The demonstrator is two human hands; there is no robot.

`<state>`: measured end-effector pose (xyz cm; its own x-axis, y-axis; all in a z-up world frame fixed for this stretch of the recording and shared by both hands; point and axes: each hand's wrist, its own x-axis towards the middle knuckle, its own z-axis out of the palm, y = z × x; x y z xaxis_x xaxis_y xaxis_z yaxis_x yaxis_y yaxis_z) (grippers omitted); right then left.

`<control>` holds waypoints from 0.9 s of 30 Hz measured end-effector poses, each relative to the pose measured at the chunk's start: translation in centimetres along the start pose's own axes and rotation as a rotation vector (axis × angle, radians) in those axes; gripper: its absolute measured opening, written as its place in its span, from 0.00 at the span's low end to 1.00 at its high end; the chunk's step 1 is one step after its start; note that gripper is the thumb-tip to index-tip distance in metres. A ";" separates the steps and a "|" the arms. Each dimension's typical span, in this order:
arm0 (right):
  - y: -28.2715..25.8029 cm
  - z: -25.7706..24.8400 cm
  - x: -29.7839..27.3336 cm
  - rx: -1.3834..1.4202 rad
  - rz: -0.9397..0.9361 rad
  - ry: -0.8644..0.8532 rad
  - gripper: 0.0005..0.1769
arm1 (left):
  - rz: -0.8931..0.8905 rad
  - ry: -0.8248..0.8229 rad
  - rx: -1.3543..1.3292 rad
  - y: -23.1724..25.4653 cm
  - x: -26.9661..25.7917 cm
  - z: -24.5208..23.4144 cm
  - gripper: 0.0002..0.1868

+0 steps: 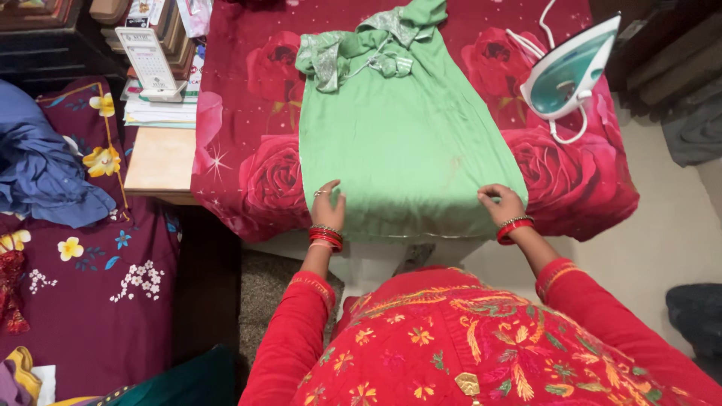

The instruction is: The person irons a light green hoodie on a bed. They smooth the fabric with their hands, use a white and teal iron to press the garment, and adjust the hoodie's position to cover different areas.

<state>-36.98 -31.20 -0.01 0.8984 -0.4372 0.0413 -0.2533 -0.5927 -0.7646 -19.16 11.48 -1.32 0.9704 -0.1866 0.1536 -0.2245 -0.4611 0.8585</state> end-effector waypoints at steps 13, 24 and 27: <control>-1.2 3.4 21.8 0.332 0.247 0.278 0.31 | 0.027 -0.187 0.757 0.1 5.3 4.7 0.42; 1.9 0.7 35.4 -0.433 0.235 -0.005 0.21 | -0.022 -0.196 0.820 3.3 6.5 4.3 0.42; -1.4 -1.0 34.4 -0.521 0.139 0.057 0.21 | -0.012 -0.138 0.821 4.1 7.1 4.5 0.42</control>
<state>-6.10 -46.06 3.14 0.8266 -0.5627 0.0085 -0.5256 -0.7773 -0.3458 -13.60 4.41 1.12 0.9654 -0.2578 0.0391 -0.2600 -0.9399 0.2213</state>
